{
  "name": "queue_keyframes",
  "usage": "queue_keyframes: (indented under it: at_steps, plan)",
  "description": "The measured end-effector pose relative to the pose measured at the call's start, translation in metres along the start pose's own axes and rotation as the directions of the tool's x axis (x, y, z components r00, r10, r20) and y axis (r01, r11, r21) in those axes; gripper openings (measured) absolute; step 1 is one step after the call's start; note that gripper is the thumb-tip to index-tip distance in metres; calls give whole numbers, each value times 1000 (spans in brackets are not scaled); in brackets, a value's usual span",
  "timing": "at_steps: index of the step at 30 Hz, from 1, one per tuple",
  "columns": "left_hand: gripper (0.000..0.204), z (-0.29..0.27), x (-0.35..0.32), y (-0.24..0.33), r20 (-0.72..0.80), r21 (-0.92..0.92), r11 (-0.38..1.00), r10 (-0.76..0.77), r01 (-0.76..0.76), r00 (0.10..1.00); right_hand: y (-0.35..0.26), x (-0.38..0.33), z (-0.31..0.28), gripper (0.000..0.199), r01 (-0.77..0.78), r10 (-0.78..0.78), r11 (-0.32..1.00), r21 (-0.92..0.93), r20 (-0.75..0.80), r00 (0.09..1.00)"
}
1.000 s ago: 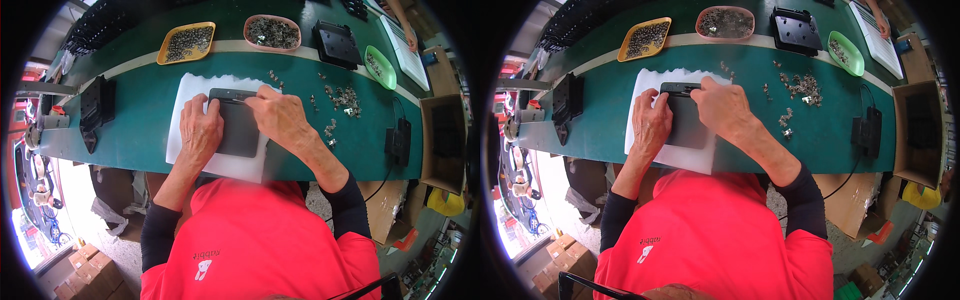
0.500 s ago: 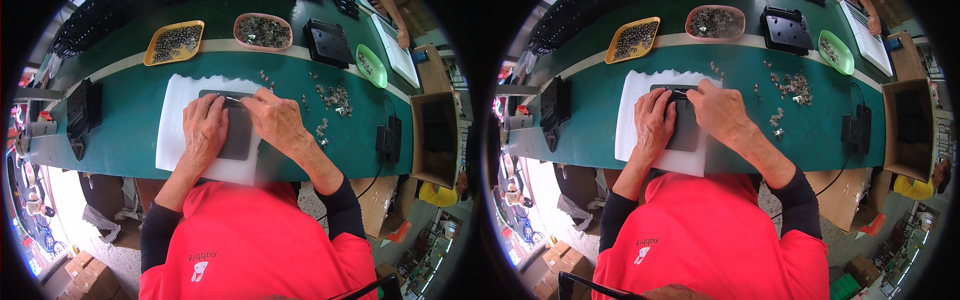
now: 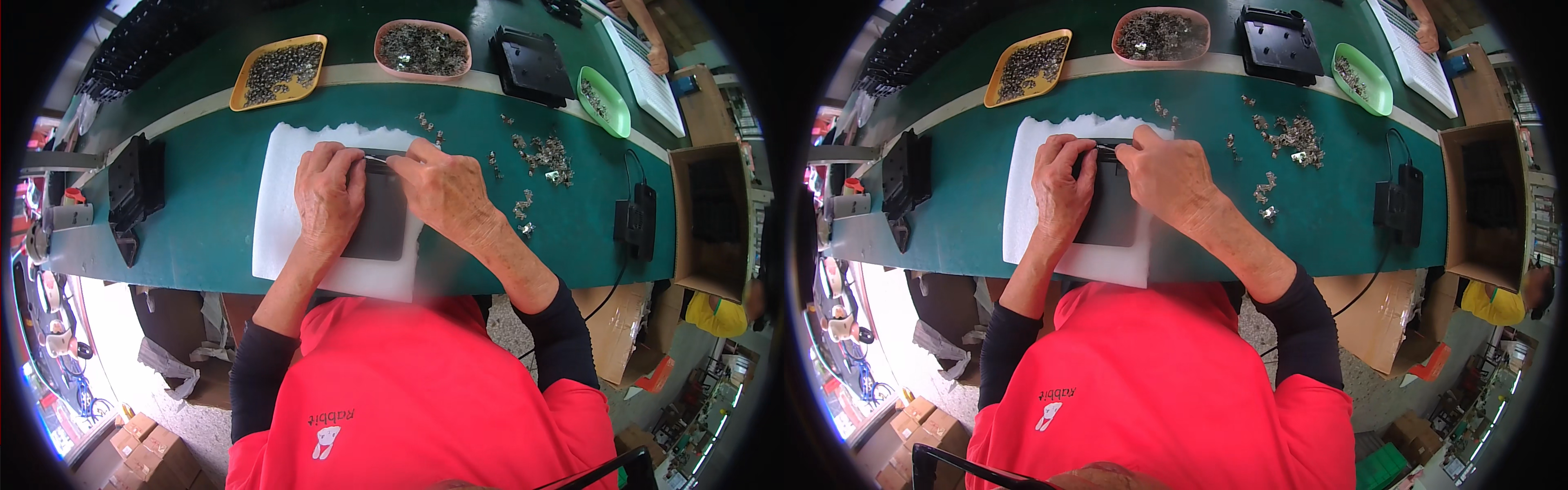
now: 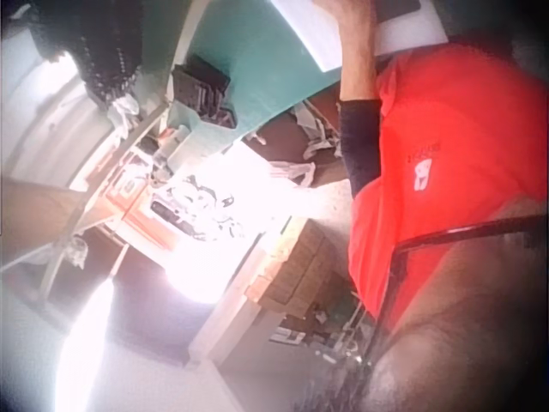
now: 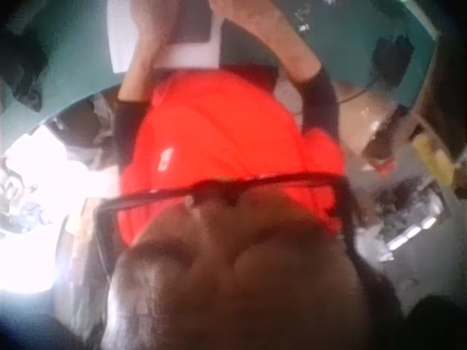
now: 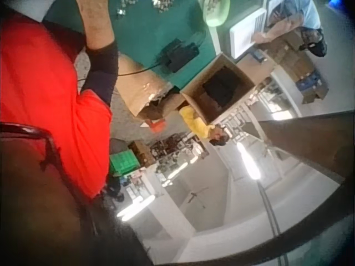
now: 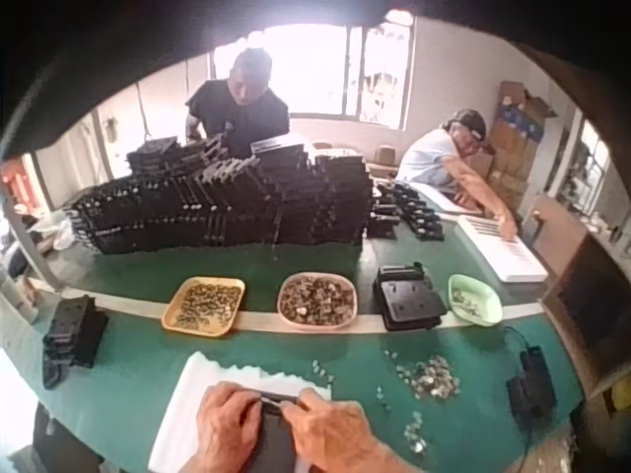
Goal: The person uses a small screwdriver to tighten screws into a black rectangular electronic device placed on a white foam sheet. They repeatedly pick up the device, insert screws, and tighten them while working at a green table with trays of small parts nearby.
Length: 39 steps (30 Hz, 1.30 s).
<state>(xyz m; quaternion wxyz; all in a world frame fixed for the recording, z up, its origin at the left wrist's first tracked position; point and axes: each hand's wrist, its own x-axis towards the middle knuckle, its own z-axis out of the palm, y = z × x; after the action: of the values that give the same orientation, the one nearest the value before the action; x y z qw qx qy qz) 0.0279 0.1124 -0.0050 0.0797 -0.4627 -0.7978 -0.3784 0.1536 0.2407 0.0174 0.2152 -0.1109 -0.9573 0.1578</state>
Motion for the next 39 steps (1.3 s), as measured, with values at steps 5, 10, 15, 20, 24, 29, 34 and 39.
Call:
queue_keyframes:
  at_steps: [5,10,15,20,24,29,34,39]
  plan:
    - [11,4,1,0,-51,3,999,50,-49,997,-1,-6,-3,5,-4,4,1000,11,19,1000]
    - [12,4,0,-3,-29,-21,1000,22,-22,999,-7,-4,-6,7,-24,34,994,-103,90,995]
    - [13,5,-1,-3,-21,-42,999,3,-4,1000,-6,0,-1,2,-21,30,995,-94,90,996]
    - [14,6,-2,-4,-32,-52,999,5,-7,999,-1,2,0,2,-7,13,997,-75,82,997]
    - [14,6,-3,-5,-32,-42,999,20,-22,999,7,1,6,2,62,-57,995,-77,69,996]
    - [14,10,-3,-9,-55,-29,999,41,-42,998,13,2,7,5,30,-27,998,-49,66,997]
    - [15,11,-2,-4,-65,-55,998,-7,4,998,4,1,0,6,-38,43,998,-47,98,994]
    - [17,3,0,-2,-56,14,999,40,-39,998,0,6,-1,7,-39,43,999,-34,121,992]
